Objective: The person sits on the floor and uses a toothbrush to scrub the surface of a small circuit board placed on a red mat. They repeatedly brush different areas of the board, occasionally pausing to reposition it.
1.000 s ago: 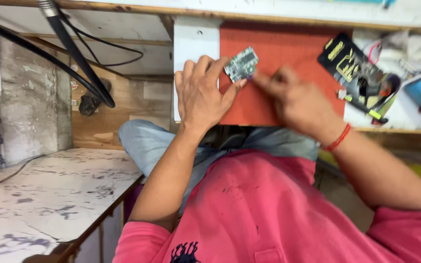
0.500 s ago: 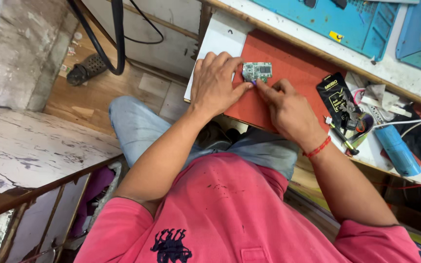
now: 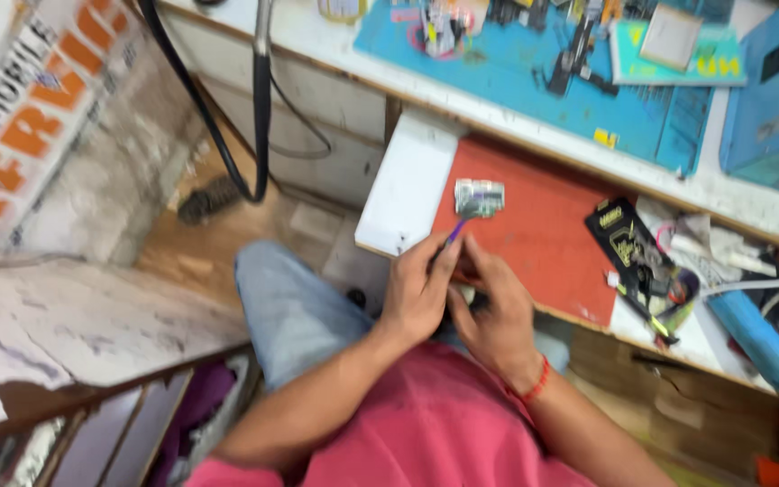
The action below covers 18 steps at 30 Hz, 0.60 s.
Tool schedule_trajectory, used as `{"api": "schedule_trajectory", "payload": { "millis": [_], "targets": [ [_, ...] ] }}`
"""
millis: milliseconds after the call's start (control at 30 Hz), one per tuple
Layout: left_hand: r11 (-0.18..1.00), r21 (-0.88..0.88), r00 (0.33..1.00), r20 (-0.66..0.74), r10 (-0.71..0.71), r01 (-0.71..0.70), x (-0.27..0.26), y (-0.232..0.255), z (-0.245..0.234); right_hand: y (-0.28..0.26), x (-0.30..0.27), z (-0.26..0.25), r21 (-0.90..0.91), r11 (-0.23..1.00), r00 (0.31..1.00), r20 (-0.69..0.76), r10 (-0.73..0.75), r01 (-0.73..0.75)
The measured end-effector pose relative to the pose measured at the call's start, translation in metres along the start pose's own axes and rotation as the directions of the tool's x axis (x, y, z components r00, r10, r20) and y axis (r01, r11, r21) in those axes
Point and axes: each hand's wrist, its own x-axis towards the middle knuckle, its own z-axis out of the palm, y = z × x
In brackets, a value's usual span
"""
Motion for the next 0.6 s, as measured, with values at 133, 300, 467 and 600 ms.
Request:
{"api": "schedule_trajectory", "payload": {
  "millis": [133,300,467,600],
  "targets": [
    [0.979,0.008,0.951,0.237,-0.199,0.203,-0.025,-0.009,-0.014,0.010,0.006,-0.029,-0.113,0.986,0.992,0.047,-0.118,0.123],
    [0.842,-0.224,0.780,0.543,-0.310,0.490,-0.017,-0.009,-0.040,0.018,0.040,-0.058,-0.033,0.967,0.948,0.205,-0.242,0.254],
    [0.792,-0.159,0.621,0.716,-0.318,0.589,-0.020,-0.010,-0.045,0.028,0.063,-0.078,0.103,0.964,0.857,0.442,-0.266,0.246],
    [0.844,-0.065,0.648,0.672,-0.358,0.533,-0.012,0.000,-0.049,0.034,0.079,-0.086,0.171,0.977,0.768,0.606,-0.208,0.130]
  ]
}}
